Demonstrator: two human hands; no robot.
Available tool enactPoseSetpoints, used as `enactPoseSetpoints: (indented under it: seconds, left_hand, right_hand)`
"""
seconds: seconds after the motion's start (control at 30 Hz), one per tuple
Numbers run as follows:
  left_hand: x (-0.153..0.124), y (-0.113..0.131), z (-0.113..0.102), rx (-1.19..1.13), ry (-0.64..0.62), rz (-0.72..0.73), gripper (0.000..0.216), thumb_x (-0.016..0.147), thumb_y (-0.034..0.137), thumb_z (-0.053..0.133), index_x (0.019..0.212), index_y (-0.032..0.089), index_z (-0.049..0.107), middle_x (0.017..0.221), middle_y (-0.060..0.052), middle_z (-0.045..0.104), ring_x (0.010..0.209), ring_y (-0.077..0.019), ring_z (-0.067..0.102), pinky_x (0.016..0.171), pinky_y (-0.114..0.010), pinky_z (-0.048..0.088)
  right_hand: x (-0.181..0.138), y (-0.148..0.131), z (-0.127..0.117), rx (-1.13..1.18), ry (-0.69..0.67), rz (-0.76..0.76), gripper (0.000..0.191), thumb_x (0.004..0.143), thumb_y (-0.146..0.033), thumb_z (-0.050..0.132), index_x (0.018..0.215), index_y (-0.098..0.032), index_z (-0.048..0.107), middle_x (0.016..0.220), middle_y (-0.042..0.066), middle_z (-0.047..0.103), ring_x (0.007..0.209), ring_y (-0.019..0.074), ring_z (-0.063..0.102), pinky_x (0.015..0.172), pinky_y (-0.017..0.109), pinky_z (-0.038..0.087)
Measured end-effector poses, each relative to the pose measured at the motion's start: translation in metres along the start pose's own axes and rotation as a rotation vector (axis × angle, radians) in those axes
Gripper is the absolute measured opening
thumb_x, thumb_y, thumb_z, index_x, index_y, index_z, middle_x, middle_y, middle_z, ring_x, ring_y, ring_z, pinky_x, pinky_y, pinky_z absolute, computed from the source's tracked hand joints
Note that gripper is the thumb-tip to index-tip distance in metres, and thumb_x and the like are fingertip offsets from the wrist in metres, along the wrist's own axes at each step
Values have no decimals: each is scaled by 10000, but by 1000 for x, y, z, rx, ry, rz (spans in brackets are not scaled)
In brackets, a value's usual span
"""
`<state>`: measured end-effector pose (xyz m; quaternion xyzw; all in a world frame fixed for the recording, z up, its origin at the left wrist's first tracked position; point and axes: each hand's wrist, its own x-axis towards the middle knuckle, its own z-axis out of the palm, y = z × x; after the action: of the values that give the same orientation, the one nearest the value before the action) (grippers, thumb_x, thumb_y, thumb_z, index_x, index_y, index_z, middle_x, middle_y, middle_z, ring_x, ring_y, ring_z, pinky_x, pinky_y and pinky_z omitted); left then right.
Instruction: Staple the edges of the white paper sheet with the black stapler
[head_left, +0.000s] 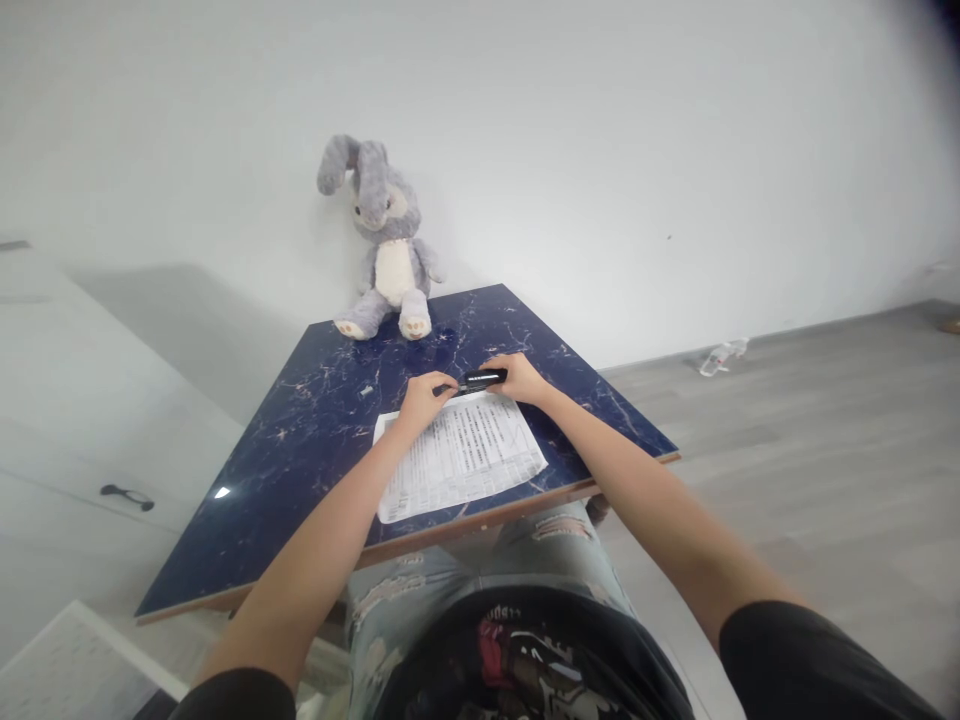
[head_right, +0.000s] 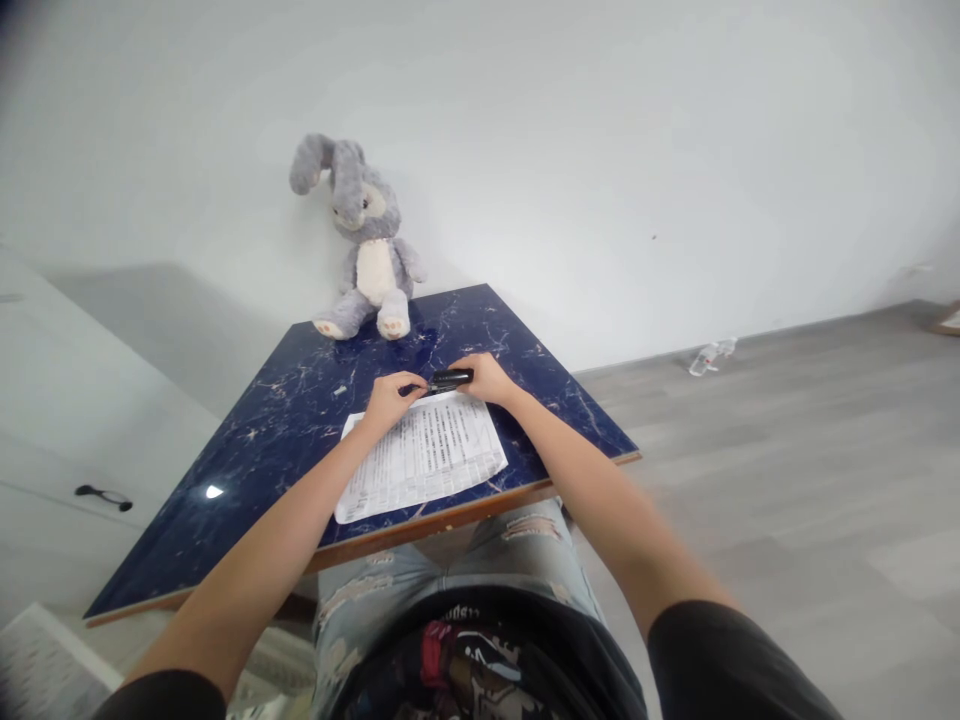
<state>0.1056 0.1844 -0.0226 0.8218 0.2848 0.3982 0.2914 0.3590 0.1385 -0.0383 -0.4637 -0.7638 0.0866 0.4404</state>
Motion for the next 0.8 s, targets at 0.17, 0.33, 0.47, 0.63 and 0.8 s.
enactPoseSetpoints:
  seconds: [0.17, 0.33, 0.47, 0.63, 0.8]
  left_hand:
    - [-3, 6, 0, 15, 34, 37, 88, 839, 217, 743, 865, 257, 816, 977, -58, 780, 963, -254, 696, 1015, -406, 495]
    - [-2, 3, -1, 55, 20, 37, 94, 820, 183, 749, 846, 251, 808, 952, -51, 778, 935, -248, 697, 1006, -401, 498]
    - [0, -1, -1, 75, 20, 51, 109, 816, 169, 750, 859, 250, 809, 945, -48, 774, 914, -242, 690, 975, -391, 503]
    - [-1, -3, -2, 90, 11, 68, 104, 820, 175, 753, 877, 241, 809, 942, -47, 774, 884, -235, 689, 925, -376, 509]
    - [0, -4, -1, 96, -5, 84, 100, 829, 180, 746, 880, 242, 807, 943, -45, 771, 874, -227, 687, 913, -369, 514]
  right_hand:
    - [0, -2, -1, -2, -3, -1, 372, 671, -99, 731, 1020, -185, 827, 991, 57, 817, 907, 247, 765, 839, 290, 556]
    - [-1, -1, -1, -10, 3, 4, 380, 665, -100, 739, 1025, -185, 826, 995, 58, 818, 915, 251, 766, 848, 297, 561]
    - [-1, -1, -1, -8, 0, 11, 382, 668, -97, 745, 1030, -190, 826, 1009, 59, 818, 929, 257, 766, 856, 303, 563]
    - [-1, -2, -2, 0, -1, -5, 377, 670, -90, 729, 1022, -181, 827, 998, 63, 816, 909, 253, 765, 844, 300, 561]
    - [-1, -1, -2, -4, -4, -2, 383, 670, -90, 729, 1028, -184, 825, 995, 62, 815, 915, 255, 763, 840, 302, 558]
